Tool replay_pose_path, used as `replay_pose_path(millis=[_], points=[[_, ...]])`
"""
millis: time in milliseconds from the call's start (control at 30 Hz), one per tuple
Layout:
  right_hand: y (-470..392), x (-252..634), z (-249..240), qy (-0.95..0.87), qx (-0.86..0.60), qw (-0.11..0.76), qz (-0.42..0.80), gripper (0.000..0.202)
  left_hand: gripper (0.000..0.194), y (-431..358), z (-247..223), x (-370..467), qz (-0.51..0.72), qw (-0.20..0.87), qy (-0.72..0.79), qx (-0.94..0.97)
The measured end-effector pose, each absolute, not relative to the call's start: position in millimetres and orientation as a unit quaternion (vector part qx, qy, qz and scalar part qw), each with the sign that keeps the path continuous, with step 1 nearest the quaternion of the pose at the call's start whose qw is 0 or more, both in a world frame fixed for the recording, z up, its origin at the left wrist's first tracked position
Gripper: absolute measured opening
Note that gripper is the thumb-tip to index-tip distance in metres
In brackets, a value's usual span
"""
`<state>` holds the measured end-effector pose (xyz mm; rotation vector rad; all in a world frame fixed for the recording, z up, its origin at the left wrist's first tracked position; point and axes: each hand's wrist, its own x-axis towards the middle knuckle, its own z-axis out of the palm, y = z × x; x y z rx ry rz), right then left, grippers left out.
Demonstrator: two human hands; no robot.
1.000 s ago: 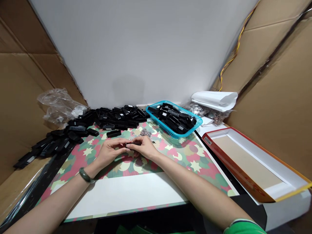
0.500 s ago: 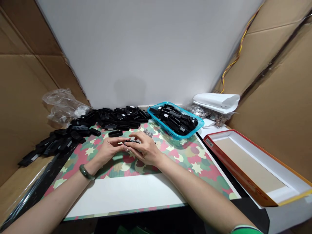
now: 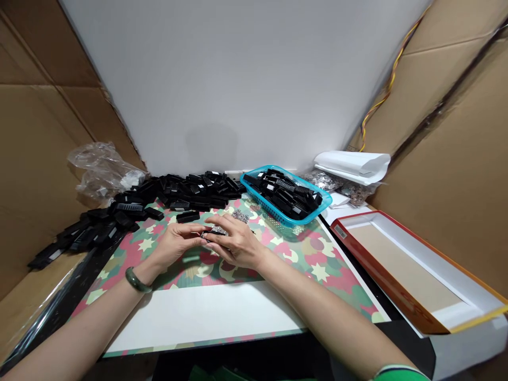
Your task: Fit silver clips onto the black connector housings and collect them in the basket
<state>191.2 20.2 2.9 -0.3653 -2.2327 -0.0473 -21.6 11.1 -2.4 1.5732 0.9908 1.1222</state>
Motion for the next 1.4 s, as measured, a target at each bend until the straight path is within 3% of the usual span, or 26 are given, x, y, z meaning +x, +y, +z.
replay_pose_path(millis=[333, 467, 700, 900, 1133, 1400], points=[[20.1, 190.3, 1.7, -0.897, -0.151, 0.416, 0.015, 0.021, 0.021, 10.6, -4.3, -21.7, 0.454, 0.485, 0.417, 0.621], [19.0, 187.3, -2.1, -0.875, -0.151, 0.458, 0.042, 0.022, 0.024, 9.0, 2.1, -18.4, 0.463, 0.499, 0.428, 0.594], [19.8, 184.0, -9.5, -0.826, -0.231, 0.505, 0.098, 0.048, 0.030, 11.8, 5.3, -17.7, 0.483, 0.517, 0.424, 0.565], [18.8, 186.8, -11.6, -0.837, -0.262, 0.455, 0.154, 0.020, 0.036, 15.9, 3.8, -24.4, 0.458, 0.590, 0.375, 0.550], [19.9, 189.5, -16.2, -0.854, -0.257, 0.427, 0.152, 0.029, 0.049, 20.0, 6.3, -35.0, 0.367, 0.697, 0.373, 0.490], [23.4, 189.6, -18.6, -0.863, -0.255, 0.414, 0.138, 0.026, 0.051, 22.2, 5.1, -33.5, 0.378, 0.689, 0.407, 0.465]])
